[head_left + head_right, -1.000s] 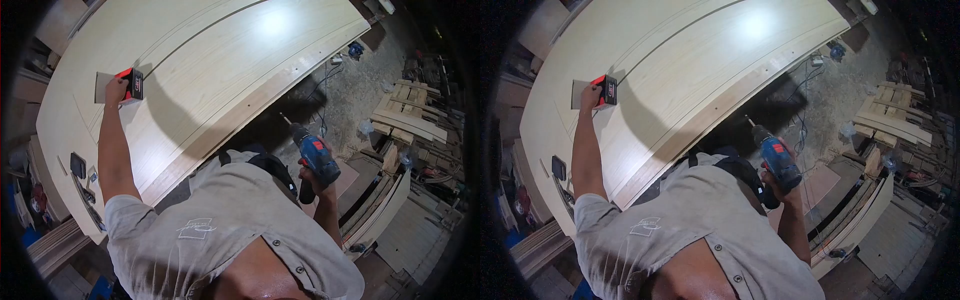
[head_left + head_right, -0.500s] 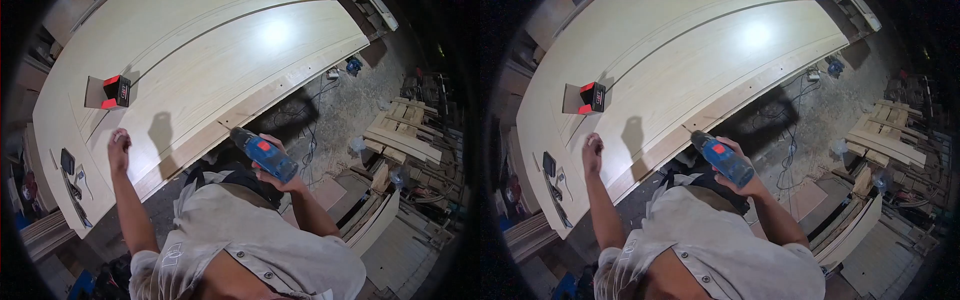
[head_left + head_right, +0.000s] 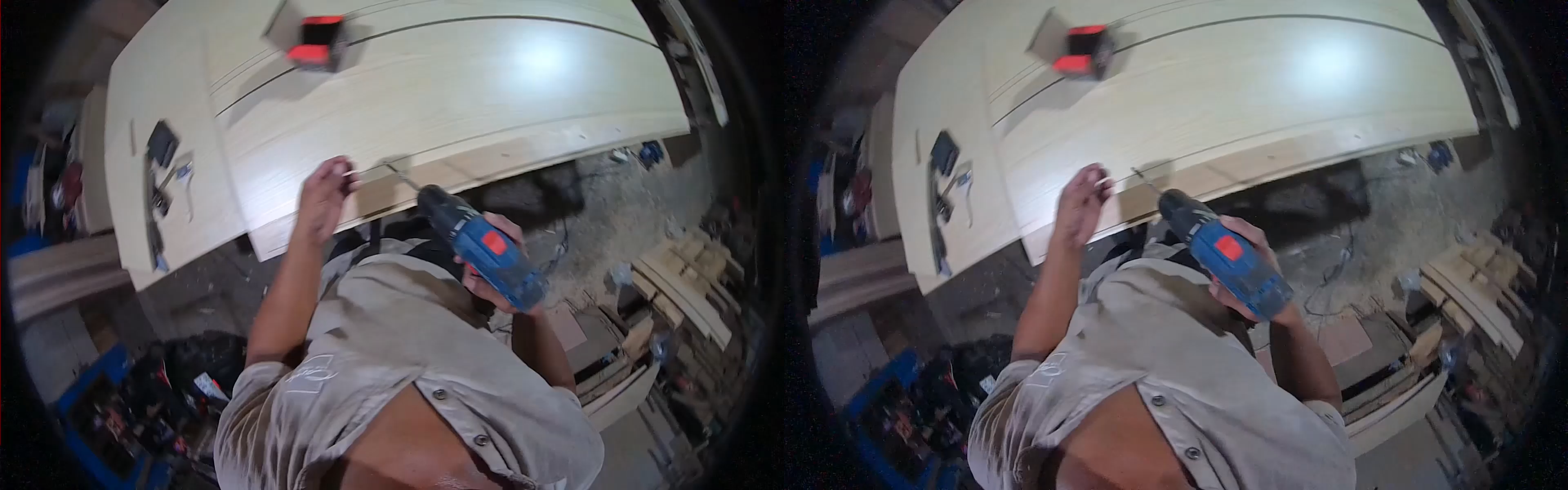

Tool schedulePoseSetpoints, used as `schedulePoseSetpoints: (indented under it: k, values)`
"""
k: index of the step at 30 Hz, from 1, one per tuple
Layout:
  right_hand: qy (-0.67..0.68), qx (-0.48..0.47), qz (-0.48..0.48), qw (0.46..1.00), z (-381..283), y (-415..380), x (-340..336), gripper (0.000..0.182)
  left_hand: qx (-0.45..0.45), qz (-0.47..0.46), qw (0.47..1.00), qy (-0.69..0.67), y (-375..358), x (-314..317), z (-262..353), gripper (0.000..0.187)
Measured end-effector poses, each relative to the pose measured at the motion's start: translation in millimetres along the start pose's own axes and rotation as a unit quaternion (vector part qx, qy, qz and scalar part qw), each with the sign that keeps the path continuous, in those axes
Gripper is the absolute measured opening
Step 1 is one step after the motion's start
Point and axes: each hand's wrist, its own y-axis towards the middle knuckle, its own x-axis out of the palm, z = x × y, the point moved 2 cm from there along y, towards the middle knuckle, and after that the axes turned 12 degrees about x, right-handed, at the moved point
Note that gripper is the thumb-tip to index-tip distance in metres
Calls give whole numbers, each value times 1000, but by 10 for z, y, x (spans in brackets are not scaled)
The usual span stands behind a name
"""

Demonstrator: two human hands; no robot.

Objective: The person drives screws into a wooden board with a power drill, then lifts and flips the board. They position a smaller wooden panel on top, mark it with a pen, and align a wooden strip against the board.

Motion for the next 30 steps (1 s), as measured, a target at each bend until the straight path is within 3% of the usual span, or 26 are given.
schedulePoseSetpoints:
  k: [5, 8, 14, 17, 19, 20, 21, 22, 23, 24, 28, 29, 30]
  values:
    - [25, 7, 44, 999, -42, 90, 1012, 83, -48, 15, 993, -108, -215, -561, 98, 18]
    - [41, 58, 39, 997, 46, 155, 1412, 83, -75, -26, 977, -197, -273, -856, 197, 17]
    - [-114, 17, 75, 991, -2, 92, 1843, 85, -121, -11, 964, -235, -432, -1144, 317, 17]
    - [-83, 64, 103, 989, -12, 20, 1873, 89, -131, -37, 957, -256, -411, -1173, 243, 18]
    - [0, 169, 84, 982, -68, 18, 1875, 90, -142, -46, 952, -266, -367, -1178, 145, 18]
    - [-8, 178, 90, 980, -135, 84, 1836, 90, -150, -43, 954, -256, -350, -1173, 99, 19]
    - [133, 330, 130, 926, -167, 170, 1792, 69, -158, -37, 956, -245, -332, -1160, 55, 19]
    - [268, 465, 167, 827, -221, 247, 1773, 53, -168, -31, 953, -251, -325, -1121, 10, 20]
    - [391, 577, 198, 689, -282, 308, 1798, 48, -175, -24, 950, -258, -329, -1078, -18, 20]
    - [321, 599, 263, 685, -350, 392, 1830, 50, -185, -24, 946, -267, -338, -1036, -37, 18]
    - [293, 618, 226, 694, -209, 342, 1639, 52, -198, -19, 936, -291, -278, -1005, -169, 18]
    - [217, 582, 202, 757, 49, 180, 1528, 56, -192, -22, 935, -297, -265, -986, -191, 19]
    - [180, 565, 185, 784, 95, 162, 1432, 59, -194, -13, 934, -298, -248, -959, -201, 19]
